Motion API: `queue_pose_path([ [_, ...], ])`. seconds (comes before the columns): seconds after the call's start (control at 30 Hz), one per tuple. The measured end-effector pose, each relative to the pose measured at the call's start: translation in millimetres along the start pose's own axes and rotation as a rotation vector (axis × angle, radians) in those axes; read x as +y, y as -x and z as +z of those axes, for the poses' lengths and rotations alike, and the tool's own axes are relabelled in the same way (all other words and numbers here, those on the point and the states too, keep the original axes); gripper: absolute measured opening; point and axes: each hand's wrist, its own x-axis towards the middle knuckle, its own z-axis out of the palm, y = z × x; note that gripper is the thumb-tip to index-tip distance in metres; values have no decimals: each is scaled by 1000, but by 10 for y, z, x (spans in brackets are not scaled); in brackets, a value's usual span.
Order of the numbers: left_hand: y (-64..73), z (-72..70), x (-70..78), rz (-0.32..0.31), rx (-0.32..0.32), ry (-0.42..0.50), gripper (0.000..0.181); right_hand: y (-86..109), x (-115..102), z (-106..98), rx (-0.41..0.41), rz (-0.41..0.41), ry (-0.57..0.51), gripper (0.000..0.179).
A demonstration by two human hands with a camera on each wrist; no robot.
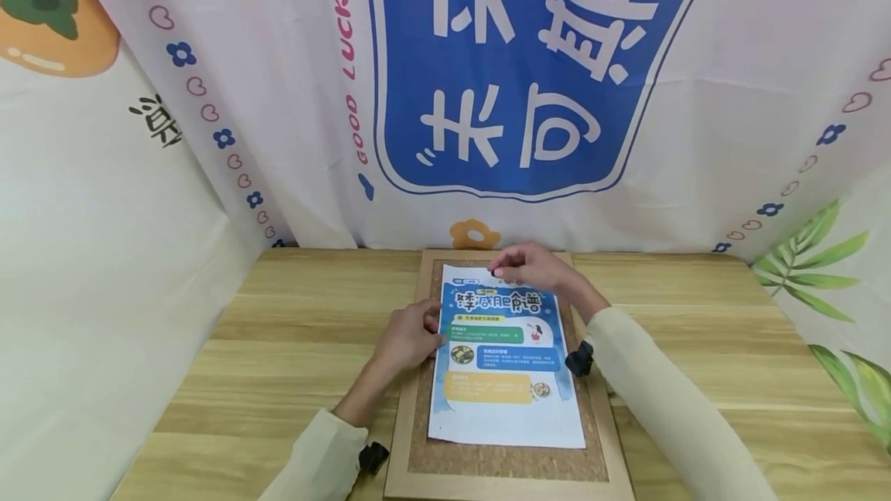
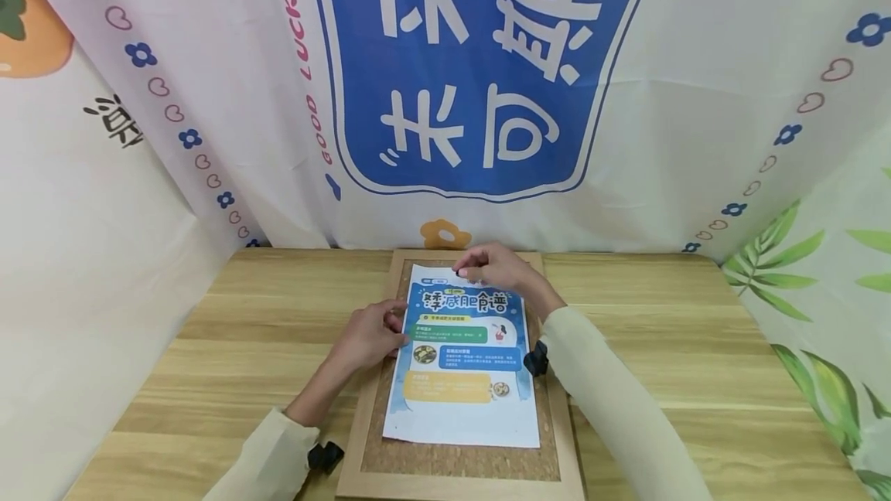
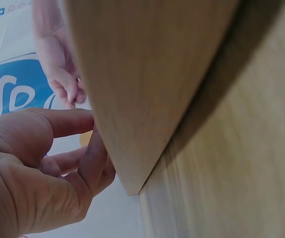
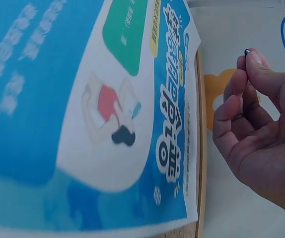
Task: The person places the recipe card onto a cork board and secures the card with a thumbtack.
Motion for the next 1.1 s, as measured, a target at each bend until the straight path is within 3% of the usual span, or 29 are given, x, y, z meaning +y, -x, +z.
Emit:
queue_pose_path([
  [0.43,-16,-5,4,12,-12,-5,54,-323,-101,192,-24,-2,-11,26],
  [0.63,-8,-8,1,4,-17,-2,54,-430,-90,255,-59,-44,-41,25],
  [1.1,-5,-7,-2,9,-19,2,54,-680,-110,288,-163,-137,73,23],
])
